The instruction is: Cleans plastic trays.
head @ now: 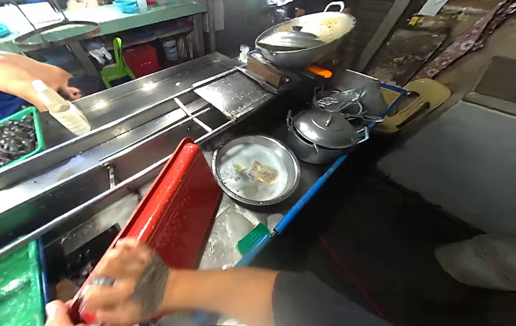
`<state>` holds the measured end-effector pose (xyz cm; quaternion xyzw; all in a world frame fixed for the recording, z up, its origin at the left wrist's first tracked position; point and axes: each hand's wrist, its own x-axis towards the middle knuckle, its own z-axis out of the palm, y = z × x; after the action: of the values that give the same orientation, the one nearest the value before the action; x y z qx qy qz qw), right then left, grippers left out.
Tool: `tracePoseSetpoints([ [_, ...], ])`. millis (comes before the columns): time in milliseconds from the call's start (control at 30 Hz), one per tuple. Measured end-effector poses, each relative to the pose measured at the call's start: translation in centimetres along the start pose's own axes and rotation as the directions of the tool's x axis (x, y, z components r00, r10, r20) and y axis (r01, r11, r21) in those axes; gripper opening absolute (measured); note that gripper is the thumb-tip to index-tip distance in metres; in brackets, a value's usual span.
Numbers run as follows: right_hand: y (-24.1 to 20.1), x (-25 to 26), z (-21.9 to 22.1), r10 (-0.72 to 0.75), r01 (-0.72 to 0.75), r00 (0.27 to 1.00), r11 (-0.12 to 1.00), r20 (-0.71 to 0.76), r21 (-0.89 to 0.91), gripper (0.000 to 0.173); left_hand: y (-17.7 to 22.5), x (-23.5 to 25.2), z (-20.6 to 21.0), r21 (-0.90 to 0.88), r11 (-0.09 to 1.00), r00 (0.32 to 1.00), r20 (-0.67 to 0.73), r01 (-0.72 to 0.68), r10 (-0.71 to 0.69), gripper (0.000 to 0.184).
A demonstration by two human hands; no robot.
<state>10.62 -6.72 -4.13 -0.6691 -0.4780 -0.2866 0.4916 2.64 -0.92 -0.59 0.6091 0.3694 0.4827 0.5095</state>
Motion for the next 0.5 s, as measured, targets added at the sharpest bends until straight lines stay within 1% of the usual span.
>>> tracePoseSetpoints([
  [33,2.5,0.5,-0.6,0.007,-0.008,1.000,0.999,-0.022,-0.035,0.028,-0.5,0.4,-0.6,0.006,1.000,1.000,0.000,0.006,-0.006,0.039],
  [67,6.3,1.5,-1.9,0.053,-0.058,0.998,0.992,-0.047,-0.114,0.031,-0.8,0.7,-1.3,0.004,1.000,1.000,-0.024,0.005,-0.005,0.037],
  [100,10.4,2.7,-3.6,0.143,-0.148,0.989,0.963,-0.038,-0.224,0.031,-1.1,0.9,-1.9,0.000,1.000,0.999,-0.052,0.003,-0.003,0.033],
  [133,13.9,3.7,-5.1,0.250,-0.236,0.968,0.918,0.001,-0.319,0.030,-1.4,1.1,-2.3,0.000,1.000,0.997,-0.082,-0.010,0.010,0.032],
  [167,15.9,4.5,-5.5,0.306,-0.280,0.952,0.885,0.011,-0.371,0.029,-1.5,1.0,-2.4,0.004,1.000,0.995,-0.100,-0.024,0.024,0.034],
  [200,15.4,4.6,-5.1,0.334,-0.300,0.942,0.872,0.023,-0.388,0.030,-1.4,0.8,-2.4,0.014,1.000,0.993,-0.112,-0.021,0.023,0.036],
  [233,12.9,3.7,-4.0,0.341,-0.301,0.939,0.878,0.045,-0.372,0.032,-1.3,0.8,-2.2,0.023,1.000,0.994,-0.111,-0.017,0.019,0.038],
  [300,7.3,2.0,-2.2,0.249,-0.226,0.967,0.936,0.055,-0.271,0.032,-1.2,1.0,-1.6,0.042,0.999,0.996,-0.082,-0.022,0.025,0.038],
  [333,6.3,2.0,-2.1,0.209,-0.191,0.976,0.952,0.053,-0.240,0.029,-1.2,0.9,-1.6,0.052,0.999,0.998,-0.065,-0.014,0.018,0.038],
  [367,7.2,2.1,-2.5,0.192,-0.179,0.981,0.959,0.039,-0.221,0.028,-1.3,0.8,-2.2,0.060,0.998,0.999,-0.052,0.001,0.002,0.035],
  [400,9.9,2.6,-3.4,0.212,-0.201,0.977,0.951,0.021,-0.237,0.025,-1.4,0.7,-2.9,0.067,0.998,0.999,-0.046,0.022,-0.018,0.032],
  [467,17.5,4.2,-5.3,0.300,-0.294,0.954,0.930,-0.010,-0.219,0.025,-1.3,0.9,-4.0,0.066,0.996,0.995,-0.085,0.064,-0.058,0.029],
  [500,19.9,5.2,-5.6,0.361,-0.360,0.932,0.926,-0.011,-0.113,0.022,-1.3,1.0,-4.4,0.052,0.995,0.990,-0.120,0.086,-0.079,0.029],
])
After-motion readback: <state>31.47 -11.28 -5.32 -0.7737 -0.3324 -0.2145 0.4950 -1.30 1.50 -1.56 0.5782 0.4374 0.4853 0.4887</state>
